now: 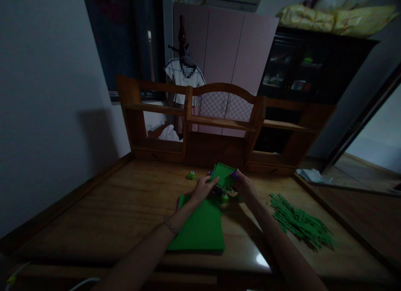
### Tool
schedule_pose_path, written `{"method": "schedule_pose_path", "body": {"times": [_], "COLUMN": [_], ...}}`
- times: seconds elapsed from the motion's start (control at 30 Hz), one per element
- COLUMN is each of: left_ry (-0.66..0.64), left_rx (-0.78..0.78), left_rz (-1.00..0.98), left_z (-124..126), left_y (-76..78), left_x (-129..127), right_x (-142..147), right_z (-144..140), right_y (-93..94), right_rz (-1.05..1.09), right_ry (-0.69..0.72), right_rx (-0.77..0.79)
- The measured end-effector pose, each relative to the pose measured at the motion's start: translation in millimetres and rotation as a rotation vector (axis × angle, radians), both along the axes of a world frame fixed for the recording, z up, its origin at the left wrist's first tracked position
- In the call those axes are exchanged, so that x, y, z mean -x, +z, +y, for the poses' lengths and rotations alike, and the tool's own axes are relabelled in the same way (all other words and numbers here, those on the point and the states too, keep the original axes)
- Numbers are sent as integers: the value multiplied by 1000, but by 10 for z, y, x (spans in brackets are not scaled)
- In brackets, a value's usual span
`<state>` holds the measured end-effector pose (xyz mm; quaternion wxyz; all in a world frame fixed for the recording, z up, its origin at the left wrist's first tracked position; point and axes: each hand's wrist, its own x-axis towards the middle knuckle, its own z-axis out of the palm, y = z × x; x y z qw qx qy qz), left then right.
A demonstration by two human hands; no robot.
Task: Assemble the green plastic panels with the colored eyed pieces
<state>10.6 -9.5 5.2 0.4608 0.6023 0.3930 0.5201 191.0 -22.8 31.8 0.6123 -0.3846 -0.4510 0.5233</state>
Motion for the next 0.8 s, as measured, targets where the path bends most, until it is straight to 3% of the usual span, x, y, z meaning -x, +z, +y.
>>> {"method": "schedule_pose_path", "body": {"times": [0.2,0.3,0.5,0.67,0.8], "left_ry": [-6,-29,87,12,-94], "left_rx": [-2,48,34,-28,101], "left_rz": [-119,-154,-117,-246,-380], "left_z": [-5,41,125,77,9], "left_y": [77,38,-57,-16,48], "left_x": [23,32,49,17,-29], "right_x": [-62,-86,-49,6,5], "right_z": [54,62,71,21,7], "right_y": [6,-2,-37,-49,-73], "right_rz": [156,179,75,-29,-75], "right_ry": [64,96,111,181,232], "right_rx": [120,138,112,65,21]}}
